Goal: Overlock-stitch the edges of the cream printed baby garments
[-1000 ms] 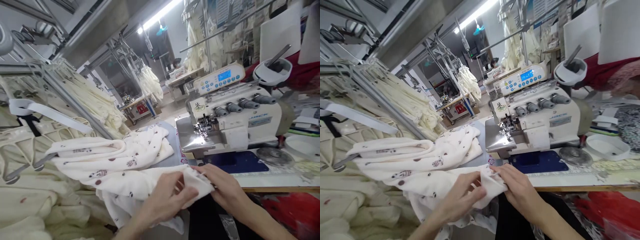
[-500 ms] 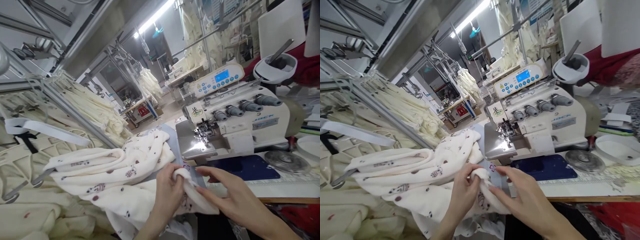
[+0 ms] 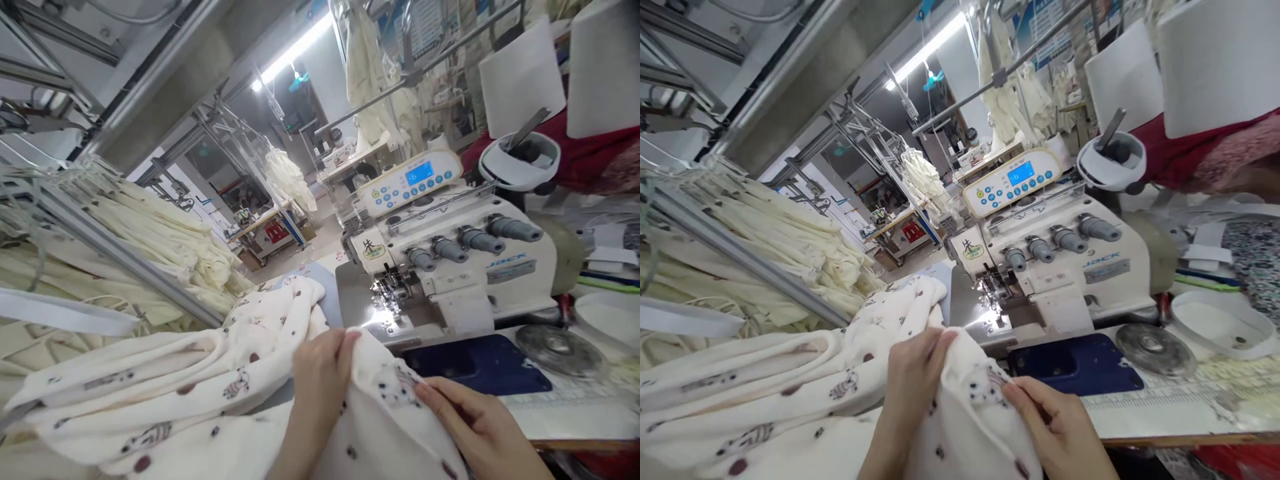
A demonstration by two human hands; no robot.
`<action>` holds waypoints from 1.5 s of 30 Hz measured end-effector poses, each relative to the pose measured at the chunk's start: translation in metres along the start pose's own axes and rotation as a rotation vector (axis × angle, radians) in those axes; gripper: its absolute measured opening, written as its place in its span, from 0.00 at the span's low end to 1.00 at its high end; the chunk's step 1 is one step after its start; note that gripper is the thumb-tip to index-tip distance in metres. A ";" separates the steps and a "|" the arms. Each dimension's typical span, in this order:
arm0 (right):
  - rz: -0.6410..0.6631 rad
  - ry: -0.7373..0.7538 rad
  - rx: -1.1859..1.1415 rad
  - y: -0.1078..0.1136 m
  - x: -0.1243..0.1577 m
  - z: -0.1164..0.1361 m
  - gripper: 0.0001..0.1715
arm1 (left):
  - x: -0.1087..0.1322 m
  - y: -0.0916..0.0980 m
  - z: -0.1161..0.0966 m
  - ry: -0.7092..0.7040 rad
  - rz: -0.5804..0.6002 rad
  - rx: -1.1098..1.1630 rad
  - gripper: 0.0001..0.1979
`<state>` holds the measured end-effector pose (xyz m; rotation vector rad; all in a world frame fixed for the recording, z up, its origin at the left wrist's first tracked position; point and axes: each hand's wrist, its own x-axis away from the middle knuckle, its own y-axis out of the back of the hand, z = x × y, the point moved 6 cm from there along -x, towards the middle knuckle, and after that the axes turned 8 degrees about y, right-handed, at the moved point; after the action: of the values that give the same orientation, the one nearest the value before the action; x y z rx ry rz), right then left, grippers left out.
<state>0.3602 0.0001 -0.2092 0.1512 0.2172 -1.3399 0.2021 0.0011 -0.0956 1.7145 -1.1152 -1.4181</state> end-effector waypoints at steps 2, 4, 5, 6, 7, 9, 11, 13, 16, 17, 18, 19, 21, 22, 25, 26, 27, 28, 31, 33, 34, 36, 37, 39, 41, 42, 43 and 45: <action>-0.194 -0.091 -0.070 0.008 0.003 -0.007 0.24 | -0.033 -0.024 -0.012 -0.137 0.034 -0.137 0.18; -0.330 -0.127 -0.084 0.016 0.002 -0.015 0.24 | -0.060 -0.045 -0.020 -0.246 0.096 -0.165 0.19; -0.348 -0.117 -0.074 0.019 -0.001 -0.019 0.25 | -0.070 -0.053 -0.021 -0.282 0.123 -0.160 0.19; -0.338 -0.093 -0.057 0.020 -0.006 -0.023 0.25 | -0.079 -0.059 -0.021 -0.311 0.141 -0.163 0.18; -0.312 -0.062 -0.031 0.019 -0.011 -0.026 0.24 | -0.085 -0.064 -0.021 -0.334 0.156 -0.168 0.18; -0.257 0.029 0.044 0.016 -0.021 -0.031 0.22 | -0.092 -0.069 -0.019 -0.367 0.184 -0.171 0.19; -0.229 0.159 0.143 0.011 -0.026 -0.028 0.20 | -0.094 -0.068 -0.016 -0.385 0.200 -0.163 0.20; -0.201 0.290 0.231 0.007 -0.027 -0.020 0.21 | -0.092 -0.061 -0.016 -0.402 0.206 -0.132 0.15; -0.164 0.427 0.334 0.024 -0.021 -0.004 0.18 | -0.081 -0.042 -0.016 -0.412 0.210 -0.051 0.10; -0.200 0.481 0.417 0.039 -0.018 0.002 0.14 | -0.078 -0.035 -0.014 -0.407 0.199 -0.030 0.10; -0.249 0.540 0.549 0.058 -0.015 0.009 0.12 | -0.074 -0.027 -0.011 -0.408 0.163 -0.020 0.11; -0.317 0.612 0.716 0.080 -0.010 0.016 0.13 | -0.071 -0.019 -0.010 -0.425 0.107 -0.011 0.10; -0.421 0.577 1.097 0.128 -0.005 0.019 0.17 | -0.061 -0.005 -0.013 -0.495 -0.045 0.007 0.07; -0.437 0.550 1.176 0.151 -0.004 0.017 0.18 | -0.054 0.000 -0.019 -0.540 -0.116 0.022 0.06; -0.425 0.568 1.270 0.195 -0.002 0.011 0.17 | -0.033 0.009 -0.043 -0.609 -0.206 0.105 0.06; -0.408 0.600 1.271 0.197 -0.001 0.012 0.17 | -0.028 0.008 -0.053 -0.608 -0.178 0.160 0.07; -0.388 0.639 1.262 0.194 0.000 0.015 0.16 | -0.024 0.007 -0.063 -0.591 -0.131 0.223 0.08; -0.362 0.683 1.247 0.186 0.002 0.020 0.14 | -0.022 0.004 -0.072 -0.560 -0.065 0.290 0.10; -0.179 0.845 1.099 0.137 0.010 0.042 0.16 | -0.022 -0.008 -0.091 -0.388 0.216 0.474 0.18; 0.032 0.964 0.900 0.099 0.016 0.054 0.18 | -0.025 -0.016 -0.095 -0.256 0.419 0.541 0.27; 0.110 1.011 0.816 0.083 0.018 0.058 0.18 | -0.027 -0.019 -0.095 -0.205 0.522 0.553 0.28; 0.173 1.060 0.702 0.060 0.018 0.059 0.19 | -0.030 -0.021 -0.087 -0.091 0.691 0.555 0.19; 0.171 1.062 0.656 0.052 0.015 0.056 0.19 | -0.033 -0.019 -0.079 -0.022 0.752 0.561 0.13; 0.151 1.053 0.557 0.039 0.005 0.050 0.19 | -0.041 -0.013 -0.061 0.115 0.792 0.585 0.07; 0.116 1.060 0.449 0.029 -0.006 0.045 0.18 | -0.053 -0.005 -0.045 0.160 0.704 0.544 0.06; 0.074 1.069 0.410 0.025 -0.012 0.044 0.18 | -0.061 -0.003 -0.039 0.141 0.633 0.487 0.06; 0.020 1.073 0.385 0.023 -0.017 0.043 0.18 | -0.067 -0.004 -0.035 0.110 0.559 0.418 0.06; -0.084 1.057 0.371 0.020 -0.026 0.040 0.21 | -0.078 -0.013 -0.030 0.063 0.448 0.310 0.06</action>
<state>0.3772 0.0200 -0.1640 1.1785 0.8634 -1.2618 0.2299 0.0754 -0.0668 1.5615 -1.6272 -0.9453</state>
